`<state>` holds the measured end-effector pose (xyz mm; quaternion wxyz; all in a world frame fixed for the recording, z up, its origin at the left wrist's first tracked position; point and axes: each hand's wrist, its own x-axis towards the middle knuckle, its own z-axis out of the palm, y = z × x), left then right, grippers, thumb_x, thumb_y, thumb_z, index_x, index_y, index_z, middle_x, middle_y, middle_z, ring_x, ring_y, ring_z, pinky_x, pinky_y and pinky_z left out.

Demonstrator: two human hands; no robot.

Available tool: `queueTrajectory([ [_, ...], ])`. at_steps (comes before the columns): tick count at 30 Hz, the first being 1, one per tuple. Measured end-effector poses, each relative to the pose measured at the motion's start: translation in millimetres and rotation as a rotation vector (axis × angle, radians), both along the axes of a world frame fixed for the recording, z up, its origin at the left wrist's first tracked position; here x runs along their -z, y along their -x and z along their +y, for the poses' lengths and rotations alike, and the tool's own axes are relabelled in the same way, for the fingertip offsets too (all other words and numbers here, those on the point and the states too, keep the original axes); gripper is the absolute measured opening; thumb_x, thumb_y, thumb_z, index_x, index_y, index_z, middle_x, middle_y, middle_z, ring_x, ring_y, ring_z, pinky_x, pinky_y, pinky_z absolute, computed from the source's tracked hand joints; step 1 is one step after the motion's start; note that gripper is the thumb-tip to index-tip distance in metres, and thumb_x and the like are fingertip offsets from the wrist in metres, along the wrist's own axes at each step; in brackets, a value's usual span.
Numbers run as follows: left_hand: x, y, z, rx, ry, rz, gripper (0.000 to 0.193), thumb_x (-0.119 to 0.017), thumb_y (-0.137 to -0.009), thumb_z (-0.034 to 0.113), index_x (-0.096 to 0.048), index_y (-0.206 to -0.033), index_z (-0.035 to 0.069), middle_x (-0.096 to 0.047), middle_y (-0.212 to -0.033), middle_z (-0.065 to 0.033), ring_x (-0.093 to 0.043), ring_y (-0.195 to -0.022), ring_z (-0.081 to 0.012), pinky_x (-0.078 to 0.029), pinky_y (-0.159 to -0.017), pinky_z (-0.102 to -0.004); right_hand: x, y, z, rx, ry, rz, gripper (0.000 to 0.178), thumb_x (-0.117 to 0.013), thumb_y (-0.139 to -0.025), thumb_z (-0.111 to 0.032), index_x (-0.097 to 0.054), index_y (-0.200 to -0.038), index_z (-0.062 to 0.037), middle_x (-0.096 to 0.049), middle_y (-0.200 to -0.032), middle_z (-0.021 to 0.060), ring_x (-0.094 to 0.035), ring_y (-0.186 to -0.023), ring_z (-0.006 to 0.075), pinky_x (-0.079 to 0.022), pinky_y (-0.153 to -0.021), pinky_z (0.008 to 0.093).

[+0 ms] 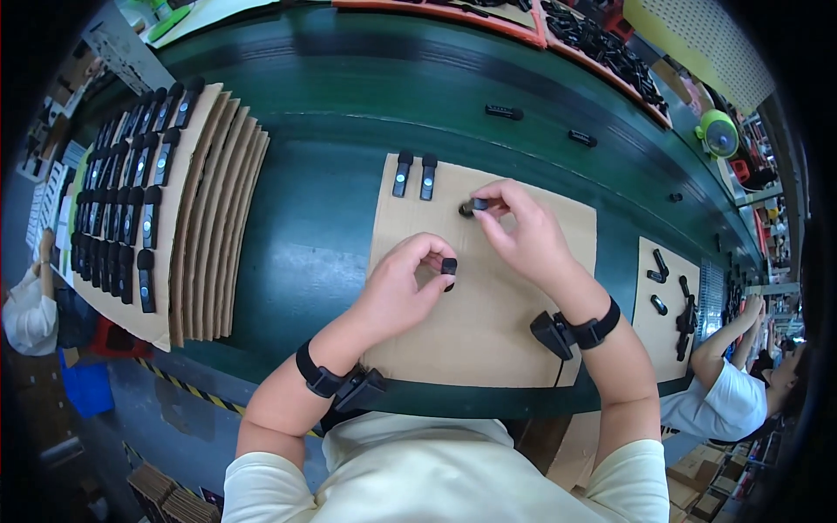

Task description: Assembling and organizing small black electronic components onto a designated workspace.

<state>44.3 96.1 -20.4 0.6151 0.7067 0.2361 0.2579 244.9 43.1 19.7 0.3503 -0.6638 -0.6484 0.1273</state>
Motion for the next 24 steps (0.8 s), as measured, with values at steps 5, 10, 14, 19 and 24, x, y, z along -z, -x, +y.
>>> queueTrajectory([
  [5,0,-1,-1,-0.009,-0.047,0.001,0.024,-0.067,-0.081,-0.004,-0.056,-0.101,0.002,-0.061,-0.096,-0.0071,-0.061,-0.090,-0.0177,-0.050,-0.084,-0.0316,24,-1,18,-0.082,-0.133,-0.237,0.023,-0.069,-0.078,0.002,-0.058,-0.099,-0.0015,-0.065,-0.108,0.0124,-0.064,-0.095,0.0295,-0.053,-0.078,0.0372],
  [10,-2,0,-2,-0.018,-0.107,0.003,0.022,-0.066,-0.081,-0.003,-0.055,-0.099,0.003,-0.059,-0.093,-0.0106,-0.063,-0.087,-0.0225,-0.051,-0.080,-0.0336,25,7,14,-0.158,-0.097,-0.311,0.023,-0.070,-0.077,0.000,-0.057,-0.096,-0.0021,-0.062,-0.114,0.0139,-0.060,-0.100,0.0336,-0.051,-0.082,0.0407],
  [14,-1,1,-1,-0.005,-0.129,0.021,0.025,-0.068,-0.080,-0.003,-0.056,-0.102,0.003,-0.060,-0.095,-0.0086,-0.062,-0.088,-0.0198,-0.050,-0.082,-0.0326,31,1,23,-0.144,-0.131,-0.346,0.022,-0.069,-0.078,0.000,-0.057,-0.096,-0.0021,-0.060,-0.115,0.0136,-0.061,-0.097,0.0337,-0.052,-0.079,0.0396],
  [19,-2,1,-2,-0.002,-0.141,0.011,0.025,-0.069,-0.079,-0.002,-0.057,-0.101,0.003,-0.061,-0.096,-0.0077,-0.061,-0.089,-0.0187,-0.049,-0.082,-0.0324,30,-2,28,-0.110,-0.080,-0.276,0.021,-0.069,-0.080,-0.001,-0.058,-0.098,-0.0021,-0.059,-0.112,0.0138,-0.062,-0.096,0.0311,-0.053,-0.073,0.0382],
  [24,-6,0,-1,-0.014,-0.180,-0.051,0.025,-0.068,-0.076,-0.004,-0.056,-0.096,0.005,-0.058,-0.093,-0.0091,-0.060,-0.088,-0.0255,-0.049,-0.082,-0.0370,18,3,11,-0.088,-0.010,-0.119,0.016,-0.065,-0.088,-0.004,-0.058,-0.102,-0.0024,-0.062,-0.099,0.0090,-0.064,-0.084,0.0190,-0.053,-0.067,0.0293],
])
